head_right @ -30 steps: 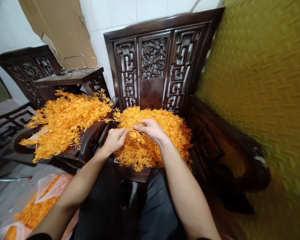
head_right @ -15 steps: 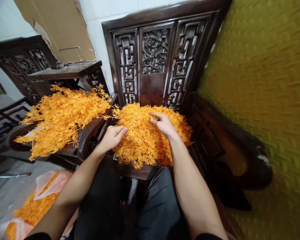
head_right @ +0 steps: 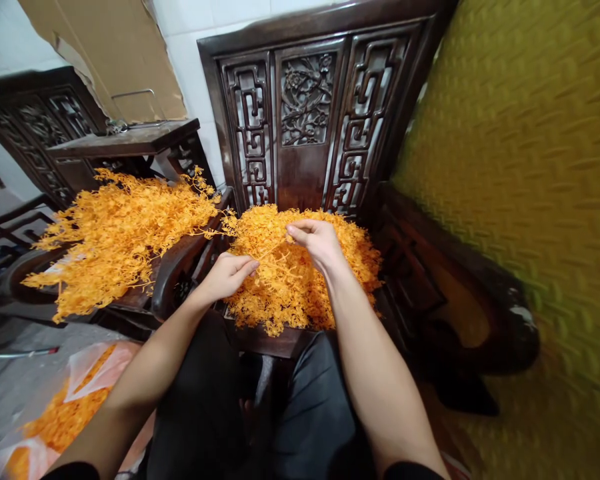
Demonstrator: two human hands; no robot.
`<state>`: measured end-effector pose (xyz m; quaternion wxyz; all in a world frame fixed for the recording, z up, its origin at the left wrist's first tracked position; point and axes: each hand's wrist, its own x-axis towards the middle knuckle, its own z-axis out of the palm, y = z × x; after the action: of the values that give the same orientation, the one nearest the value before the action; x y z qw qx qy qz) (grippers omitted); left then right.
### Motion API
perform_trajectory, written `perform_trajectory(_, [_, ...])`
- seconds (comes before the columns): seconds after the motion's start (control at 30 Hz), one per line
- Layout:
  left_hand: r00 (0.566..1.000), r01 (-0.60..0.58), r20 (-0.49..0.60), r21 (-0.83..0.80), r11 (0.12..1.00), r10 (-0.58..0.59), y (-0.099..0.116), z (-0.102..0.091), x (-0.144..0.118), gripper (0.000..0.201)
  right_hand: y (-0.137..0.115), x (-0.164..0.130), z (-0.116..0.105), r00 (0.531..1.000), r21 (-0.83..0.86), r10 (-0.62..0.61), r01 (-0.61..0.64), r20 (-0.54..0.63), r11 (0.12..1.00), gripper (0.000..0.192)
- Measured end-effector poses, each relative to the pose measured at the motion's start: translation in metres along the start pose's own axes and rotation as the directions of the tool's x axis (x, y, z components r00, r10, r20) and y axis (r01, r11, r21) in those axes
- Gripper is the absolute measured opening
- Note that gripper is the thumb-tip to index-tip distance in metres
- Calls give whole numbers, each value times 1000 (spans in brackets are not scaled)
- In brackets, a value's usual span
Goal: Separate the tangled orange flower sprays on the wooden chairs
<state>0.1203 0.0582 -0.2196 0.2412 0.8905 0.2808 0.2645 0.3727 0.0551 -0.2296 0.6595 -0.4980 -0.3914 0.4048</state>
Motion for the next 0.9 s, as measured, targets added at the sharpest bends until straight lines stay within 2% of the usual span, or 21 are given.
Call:
perform_trajectory(0.07, [1000,-8,5,29,1000,8,-2,-1,-2,50,5,15,-12,978,49,-61,72,-201,996,26])
perform_trajectory(0.13, [1000,-20,-4,58,998,20,-6,0,-2,51,10,24,-26,929,33,-104,124,-356,992,21])
perform_trajectory(0.17, [1000,-29,-4,76,997,29,-8,0,-2,51,12,25,-31,917,-7,-123,130,-380,991,21])
perform_trajectory(0.2, [999,-44,5,98,994,44,-10,1,-1,51,13,24,-34,924,-80,-155,135,-351,988,23])
perform_trajectory(0.27, [995,-94,54,154,984,86,-11,3,0,48,11,14,-33,955,-295,-257,204,-150,933,28])
perform_trajectory(0.33, [985,-152,120,230,961,127,-11,5,0,46,4,0,-24,933,-460,-344,351,102,816,28])
perform_trajectory(0.37, [979,-176,150,269,947,139,-9,5,0,46,-1,-8,-18,913,-488,-346,407,214,772,28])
perform_trajectory(0.43, [969,-211,195,332,919,151,-6,6,-2,45,-12,-21,-5,875,-482,-223,431,430,763,31])
perform_trajectory(0.5, [962,-236,220,377,896,160,-1,6,-4,42,-19,-30,5,777,-476,-5,391,629,788,32])
perform_trajectory(0.53, [960,-245,225,394,886,166,1,6,-4,41,-21,-34,9,720,-475,73,375,690,796,30])
perform_trajectory(0.57, [959,-252,225,408,877,170,3,6,-4,40,-22,-36,12,686,-469,111,361,719,806,27])
perform_trajectory(0.6, [961,-251,219,418,873,171,5,7,-4,40,-22,-36,14,687,-457,111,345,718,820,24])
perform_trajectory(0.63, [964,-241,205,421,874,168,6,7,-3,41,-22,-36,15,722,-437,83,319,687,841,22])
perform_trajectory(0.73, [977,-200,151,374,906,153,7,6,-2,45,-20,-26,11,902,-359,-48,220,430,907,21])
perform_trajectory(0.77, [977,-199,146,346,917,157,6,5,-2,45,-18,-20,7,943,-341,-84,198,321,919,24])
perform_trajectory(0.83, [975,-203,150,286,936,166,2,3,-4,46,-14,-7,-6,981,-314,-155,184,115,931,30])
perform_trajectory(0.9, [983,-166,115,226,960,143,-4,2,-5,47,-6,5,-19,979,-289,-197,176,-48,941,38])
